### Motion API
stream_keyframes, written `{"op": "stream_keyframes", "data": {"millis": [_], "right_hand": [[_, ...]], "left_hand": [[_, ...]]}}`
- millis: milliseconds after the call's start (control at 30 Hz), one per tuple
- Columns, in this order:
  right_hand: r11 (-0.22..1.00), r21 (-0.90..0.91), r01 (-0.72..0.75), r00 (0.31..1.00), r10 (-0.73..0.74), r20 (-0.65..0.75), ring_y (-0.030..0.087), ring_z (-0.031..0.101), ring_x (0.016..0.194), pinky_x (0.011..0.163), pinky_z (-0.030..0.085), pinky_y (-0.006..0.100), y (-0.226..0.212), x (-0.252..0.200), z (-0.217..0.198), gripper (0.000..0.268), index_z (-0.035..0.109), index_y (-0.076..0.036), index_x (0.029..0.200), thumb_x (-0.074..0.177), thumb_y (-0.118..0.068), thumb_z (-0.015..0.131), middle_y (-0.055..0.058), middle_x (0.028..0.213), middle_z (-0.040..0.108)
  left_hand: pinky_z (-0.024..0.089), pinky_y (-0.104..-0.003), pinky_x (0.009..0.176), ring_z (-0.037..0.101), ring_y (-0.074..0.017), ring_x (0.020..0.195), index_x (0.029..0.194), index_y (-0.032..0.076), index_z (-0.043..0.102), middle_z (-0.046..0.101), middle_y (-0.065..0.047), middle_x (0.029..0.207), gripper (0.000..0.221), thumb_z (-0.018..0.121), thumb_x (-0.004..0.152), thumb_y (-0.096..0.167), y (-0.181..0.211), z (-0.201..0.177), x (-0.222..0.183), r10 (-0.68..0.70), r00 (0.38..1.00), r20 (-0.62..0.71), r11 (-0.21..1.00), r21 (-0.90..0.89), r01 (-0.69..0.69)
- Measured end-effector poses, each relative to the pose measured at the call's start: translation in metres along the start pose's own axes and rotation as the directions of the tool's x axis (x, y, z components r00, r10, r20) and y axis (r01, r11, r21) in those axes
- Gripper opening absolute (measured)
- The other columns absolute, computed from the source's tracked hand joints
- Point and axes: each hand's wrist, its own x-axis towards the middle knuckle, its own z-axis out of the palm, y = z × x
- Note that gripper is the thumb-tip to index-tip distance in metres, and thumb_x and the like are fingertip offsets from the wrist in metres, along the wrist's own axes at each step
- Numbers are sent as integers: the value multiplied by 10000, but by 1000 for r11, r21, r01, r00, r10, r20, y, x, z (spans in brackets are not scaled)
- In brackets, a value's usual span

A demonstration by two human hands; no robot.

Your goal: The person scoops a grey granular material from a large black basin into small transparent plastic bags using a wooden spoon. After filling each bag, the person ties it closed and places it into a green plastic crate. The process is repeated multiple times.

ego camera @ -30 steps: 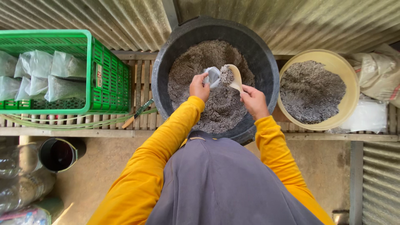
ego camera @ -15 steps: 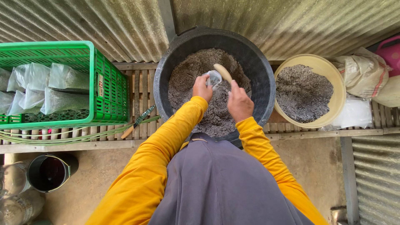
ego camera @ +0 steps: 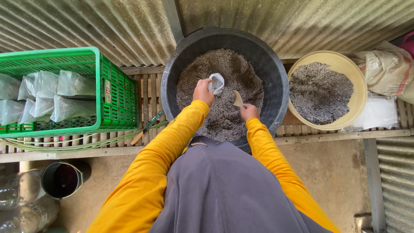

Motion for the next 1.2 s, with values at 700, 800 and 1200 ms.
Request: {"op": "stream_keyframes", "data": {"millis": [700,800,1200], "right_hand": [[874,-15,486,861,-482,-160,294,717,829,720,550,383,-91,-90,-107,348,705,-76,1293,959,-171,685,140,945,751],[773,-251,583,753,-630,-189,309,738,829,711,583,406,-105,-110,-106,424,621,-59,1370,968,-190,655,142,1034,731],[904,-409,124,984,-165,-66,352,727,985,842,581,497,-30,-50,-78,302,684,-127,1265,999,-260,632,142,1074,748]], "left_hand": [[536,-360,996,672,-315,1143,1221,41,691,664,-138,1273,456,747,771,-10,-22,66,14,59,996,-61,980,-189,-69],[547,-348,993,676,-309,1150,1214,38,695,662,-135,1288,420,731,799,-17,-21,66,12,58,993,-101,979,-189,-76],[566,-327,925,715,-260,1039,1245,41,682,674,-112,1284,446,722,806,-23,-7,41,0,-11,999,-44,978,-207,2]]}}
